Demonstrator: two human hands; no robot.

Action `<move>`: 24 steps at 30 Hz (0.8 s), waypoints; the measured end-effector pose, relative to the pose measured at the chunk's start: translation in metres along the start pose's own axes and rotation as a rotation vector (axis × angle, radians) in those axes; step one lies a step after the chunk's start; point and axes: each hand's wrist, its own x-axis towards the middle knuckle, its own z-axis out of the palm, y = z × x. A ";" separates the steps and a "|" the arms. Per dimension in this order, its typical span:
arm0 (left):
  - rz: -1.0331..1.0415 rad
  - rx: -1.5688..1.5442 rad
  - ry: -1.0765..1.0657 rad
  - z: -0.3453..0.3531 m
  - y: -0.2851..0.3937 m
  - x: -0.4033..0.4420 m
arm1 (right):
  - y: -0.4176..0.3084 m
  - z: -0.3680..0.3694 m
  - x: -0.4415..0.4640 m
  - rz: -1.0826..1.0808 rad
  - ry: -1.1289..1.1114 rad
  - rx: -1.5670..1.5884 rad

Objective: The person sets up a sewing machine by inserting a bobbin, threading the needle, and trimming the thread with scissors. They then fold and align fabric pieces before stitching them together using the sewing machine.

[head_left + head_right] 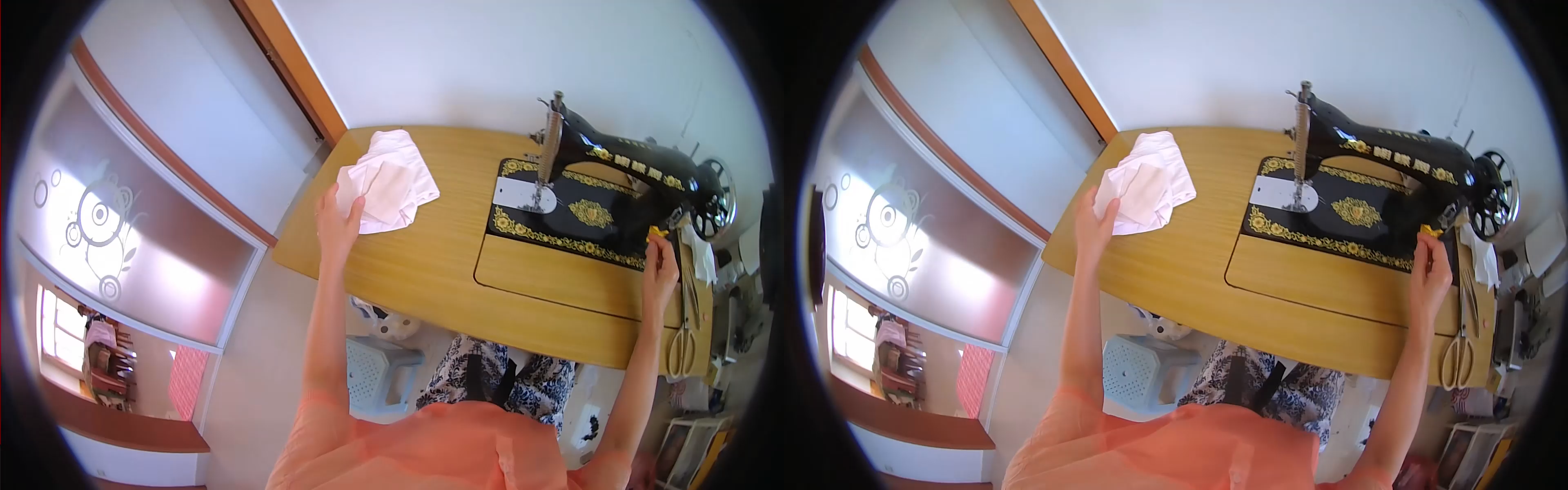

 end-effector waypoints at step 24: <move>0.000 -0.038 -0.176 -0.016 0.022 -0.039 | -0.104 0.058 -0.023 -0.403 -0.488 0.189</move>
